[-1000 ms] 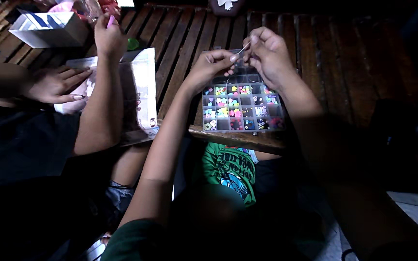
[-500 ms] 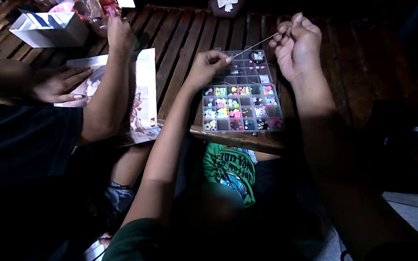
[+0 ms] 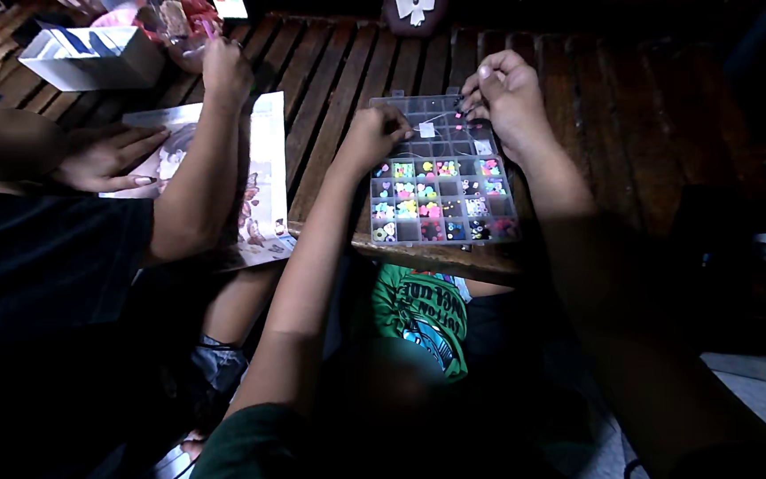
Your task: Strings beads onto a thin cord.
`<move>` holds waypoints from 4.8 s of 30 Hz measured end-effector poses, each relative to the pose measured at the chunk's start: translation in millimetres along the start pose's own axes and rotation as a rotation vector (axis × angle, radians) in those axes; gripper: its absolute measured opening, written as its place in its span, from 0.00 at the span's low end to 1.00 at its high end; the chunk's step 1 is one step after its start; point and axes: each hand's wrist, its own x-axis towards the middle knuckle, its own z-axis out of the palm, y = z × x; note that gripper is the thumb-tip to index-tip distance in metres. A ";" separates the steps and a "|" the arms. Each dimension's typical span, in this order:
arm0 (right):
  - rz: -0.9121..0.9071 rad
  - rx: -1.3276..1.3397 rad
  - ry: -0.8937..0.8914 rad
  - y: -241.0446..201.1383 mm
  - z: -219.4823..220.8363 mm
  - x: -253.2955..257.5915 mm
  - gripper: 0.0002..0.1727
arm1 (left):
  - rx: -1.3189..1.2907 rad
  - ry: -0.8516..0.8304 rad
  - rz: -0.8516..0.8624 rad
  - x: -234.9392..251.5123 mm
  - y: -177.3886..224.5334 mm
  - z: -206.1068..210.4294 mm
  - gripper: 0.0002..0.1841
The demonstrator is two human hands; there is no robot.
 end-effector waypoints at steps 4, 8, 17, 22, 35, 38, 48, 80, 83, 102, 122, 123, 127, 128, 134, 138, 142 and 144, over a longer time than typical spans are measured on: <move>-0.099 -0.137 -0.068 -1.9 6.1 -3.1 0.11 | -0.116 0.071 0.019 0.2 3.4 1.5 0.19; -0.305 -0.232 -0.088 4.5 12.5 -3.9 0.09 | -0.615 0.052 0.003 -1.7 16.9 -0.8 0.18; -0.402 -0.208 -0.112 6.9 20.5 -6.3 0.09 | -0.777 -0.025 -0.012 -2.3 19.3 1.9 0.04; -0.404 -0.438 -0.150 -11.2 12.4 -16.8 0.14 | -0.754 0.046 -0.021 -0.1 14.4 2.0 0.04; -0.431 -0.755 -0.273 -2.8 -21.1 -139.9 0.10 | -0.740 0.174 -0.099 4.6 13.0 4.0 0.06; -0.421 -0.728 -0.255 2.4 -16.8 -145.6 0.10 | -0.741 0.166 -0.097 4.3 13.5 4.4 0.06; -0.402 -1.010 -0.169 -10.5 6.1 -155.6 0.07 | -0.750 0.165 -0.123 5.4 10.8 4.3 0.07; -0.435 -1.035 -0.190 -24.8 2.2 -148.2 0.10 | -0.743 0.155 -0.099 5.3 9.6 4.7 0.07; -0.413 -1.068 -0.212 -30.5 -0.5 -151.2 0.16 | -0.741 0.150 -0.096 5.8 9.3 5.3 0.07; -0.404 -1.063 -0.269 -23.6 -0.7 -148.5 0.06 | -0.718 0.144 -0.108 5.0 10.7 4.7 0.07; -0.316 -0.653 -0.425 -28.4 -23.7 -111.1 0.04 | -0.748 0.139 -0.120 5.1 11.3 4.7 0.06; -0.291 -0.551 -0.429 -27.5 -26.1 -106.8 0.04 | -0.747 0.139 -0.119 5.2 11.0 5.3 0.06; -0.266 -0.187 -0.468 -35.0 -29.0 -81.8 0.07 | -0.757 0.142 -0.125 4.8 12.6 3.7 0.06; -0.282 -0.182 -0.413 -38.9 -28.5 -72.3 0.07 | -0.763 0.139 -0.125 4.5 13.0 3.6 0.06; -0.248 -0.061 -0.038 -26.2 -10.4 12.1 0.08 | -0.781 0.103 -0.101 3.4 12.8 4.0 0.05; -0.076 0.007 -0.001 10.1 6.8 19.7 0.10 | -0.746 0.073 -0.111 1.3 13.9 1.5 0.06; -0.002 0.052 -0.034 14.9 10.3 7.4 0.06 | -0.745 0.065 -0.112 0.3 16.0 1.0 0.05; -0.002 0.128 -0.043 10.2 16.7 3.2 0.05 | -0.750 0.061 -0.105 -0.4 15.3 1.3 0.05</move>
